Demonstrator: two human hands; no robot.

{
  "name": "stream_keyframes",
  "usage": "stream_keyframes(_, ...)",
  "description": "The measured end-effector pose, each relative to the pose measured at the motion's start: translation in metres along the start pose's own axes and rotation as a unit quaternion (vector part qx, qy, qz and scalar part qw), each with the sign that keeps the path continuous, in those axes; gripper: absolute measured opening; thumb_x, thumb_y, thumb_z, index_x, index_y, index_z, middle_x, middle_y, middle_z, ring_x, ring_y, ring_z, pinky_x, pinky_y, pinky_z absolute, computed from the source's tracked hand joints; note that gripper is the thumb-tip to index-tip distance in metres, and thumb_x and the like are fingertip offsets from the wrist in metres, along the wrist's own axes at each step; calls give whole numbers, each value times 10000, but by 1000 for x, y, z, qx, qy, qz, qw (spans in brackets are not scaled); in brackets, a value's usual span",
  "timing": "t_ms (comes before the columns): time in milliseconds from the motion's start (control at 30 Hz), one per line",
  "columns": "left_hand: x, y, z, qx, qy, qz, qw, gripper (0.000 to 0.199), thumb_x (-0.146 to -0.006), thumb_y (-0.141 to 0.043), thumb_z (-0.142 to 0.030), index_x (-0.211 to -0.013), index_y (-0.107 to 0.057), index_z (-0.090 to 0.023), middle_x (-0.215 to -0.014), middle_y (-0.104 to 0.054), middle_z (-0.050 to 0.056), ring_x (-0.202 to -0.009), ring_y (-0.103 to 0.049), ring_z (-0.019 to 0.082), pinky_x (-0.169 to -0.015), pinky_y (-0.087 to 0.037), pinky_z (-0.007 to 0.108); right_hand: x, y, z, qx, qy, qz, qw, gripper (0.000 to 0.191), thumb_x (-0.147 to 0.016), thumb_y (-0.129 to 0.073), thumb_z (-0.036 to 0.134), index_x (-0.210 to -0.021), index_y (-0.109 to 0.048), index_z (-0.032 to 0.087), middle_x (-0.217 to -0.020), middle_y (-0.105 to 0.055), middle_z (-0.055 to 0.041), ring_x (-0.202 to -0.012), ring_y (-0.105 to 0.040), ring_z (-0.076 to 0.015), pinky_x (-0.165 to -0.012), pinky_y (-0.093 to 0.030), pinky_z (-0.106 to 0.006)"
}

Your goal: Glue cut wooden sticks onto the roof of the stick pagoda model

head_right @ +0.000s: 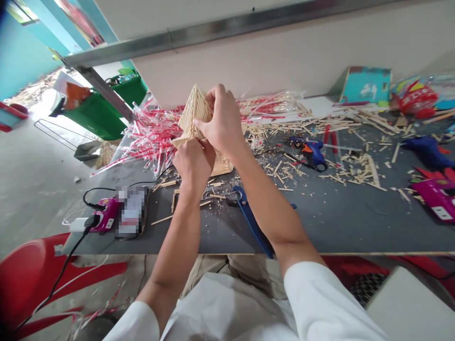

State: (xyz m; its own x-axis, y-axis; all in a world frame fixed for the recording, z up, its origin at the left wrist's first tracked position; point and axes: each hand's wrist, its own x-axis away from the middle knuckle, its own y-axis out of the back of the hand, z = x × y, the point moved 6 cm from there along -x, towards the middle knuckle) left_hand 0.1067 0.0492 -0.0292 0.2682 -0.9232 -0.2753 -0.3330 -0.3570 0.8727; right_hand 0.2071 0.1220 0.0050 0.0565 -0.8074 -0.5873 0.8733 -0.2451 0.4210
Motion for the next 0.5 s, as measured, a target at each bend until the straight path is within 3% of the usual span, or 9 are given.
stream_keyframes(100, -1, 3, 4, -27, 31, -56, 998, 401, -993, -408, -347, -865, -734, -150, -829, -746, 183, -771, -706, 267, -698, -513, 392, 1, 0, 1, 10, -11, 4, 1000, 494, -702, -875, 187, -1015, -499, 254, -1082, -627, -96, -999, -623, -278, -909, -553, -474)
stream_keyframes(267, -3, -1, 6, -25, 46, -77, 996, 387, -964, -441, -355, -839, -750, -158, -774, -731, 175, -729, -679, 256, -675, -495, 382, 2, -1, 2, 22, -5, 20, 1000, 456, -770, -839, 201, -1085, -513, 250, -1124, -623, -101, -1060, -628, -281, -926, -553, -458)
stream_keyframes(500, -5, 2, 10, -38, 38, -90, 994, 383, -952, -443, -351, -850, -764, -167, -793, -738, 151, -730, -662, 240, -671, -460, 363, -1, 1, -2, -20, 13, 29, 999, 416, -825, -822, 517, -990, -514, 292, -1042, -658, -78, -970, -632, -256, -823, -568, -412)
